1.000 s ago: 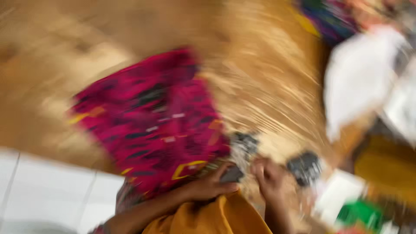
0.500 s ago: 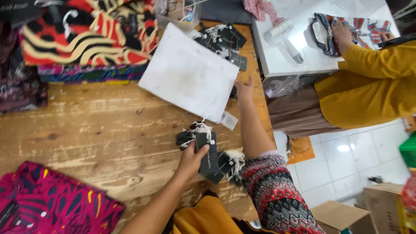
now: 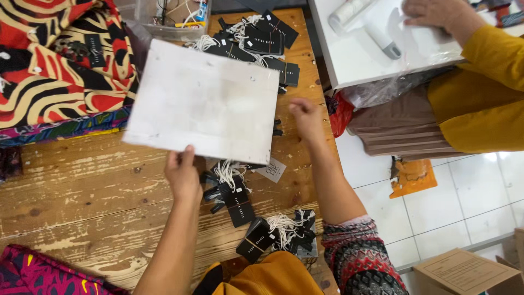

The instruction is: The person folds a patterned shirt on a wooden table, aligning the sides and smoothing the fabric. They then attach a tag to the folded shirt.

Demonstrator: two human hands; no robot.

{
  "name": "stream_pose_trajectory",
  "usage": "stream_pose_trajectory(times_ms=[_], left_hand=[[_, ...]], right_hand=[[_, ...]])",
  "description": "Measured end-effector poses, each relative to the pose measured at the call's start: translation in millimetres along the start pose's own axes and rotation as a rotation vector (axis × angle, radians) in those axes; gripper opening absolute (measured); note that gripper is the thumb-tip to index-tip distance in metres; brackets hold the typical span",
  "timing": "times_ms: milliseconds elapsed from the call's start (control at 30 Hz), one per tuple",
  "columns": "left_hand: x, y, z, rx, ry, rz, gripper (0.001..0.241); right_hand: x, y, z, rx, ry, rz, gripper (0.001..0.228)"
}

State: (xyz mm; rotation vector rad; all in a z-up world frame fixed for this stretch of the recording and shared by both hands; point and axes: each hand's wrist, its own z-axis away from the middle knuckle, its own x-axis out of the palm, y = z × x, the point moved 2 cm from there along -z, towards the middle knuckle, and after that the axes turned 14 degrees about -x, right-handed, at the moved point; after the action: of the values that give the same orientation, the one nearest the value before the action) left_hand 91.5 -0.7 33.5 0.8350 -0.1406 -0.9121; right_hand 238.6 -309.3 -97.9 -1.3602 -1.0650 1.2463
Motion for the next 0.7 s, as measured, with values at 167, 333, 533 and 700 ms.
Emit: stream_pose_trajectory(times_ms=[167, 333, 533, 700], left_hand=[[-97, 20, 33, 0.178, 0.156, 0.165, 0.016], [-171, 90, -30, 0.297, 0.097, 0.446, 0.021], [-175, 132, -85, 0.291, -0.035, 0.626, 0.028], [-167, 175, -117, 0.33, -0.136, 0.687, 0.033]], right_hand=[[-45, 20, -3, 0.117, 0.042, -0.284, 0.015], [-45, 18, -26, -0.111, 0.046, -0.078, 0.016], [-14, -6, -67, -0.554, 0.01, 0.254, 0.021], [0, -24, -97, -0.495, -0.004, 0.205, 0.023]])
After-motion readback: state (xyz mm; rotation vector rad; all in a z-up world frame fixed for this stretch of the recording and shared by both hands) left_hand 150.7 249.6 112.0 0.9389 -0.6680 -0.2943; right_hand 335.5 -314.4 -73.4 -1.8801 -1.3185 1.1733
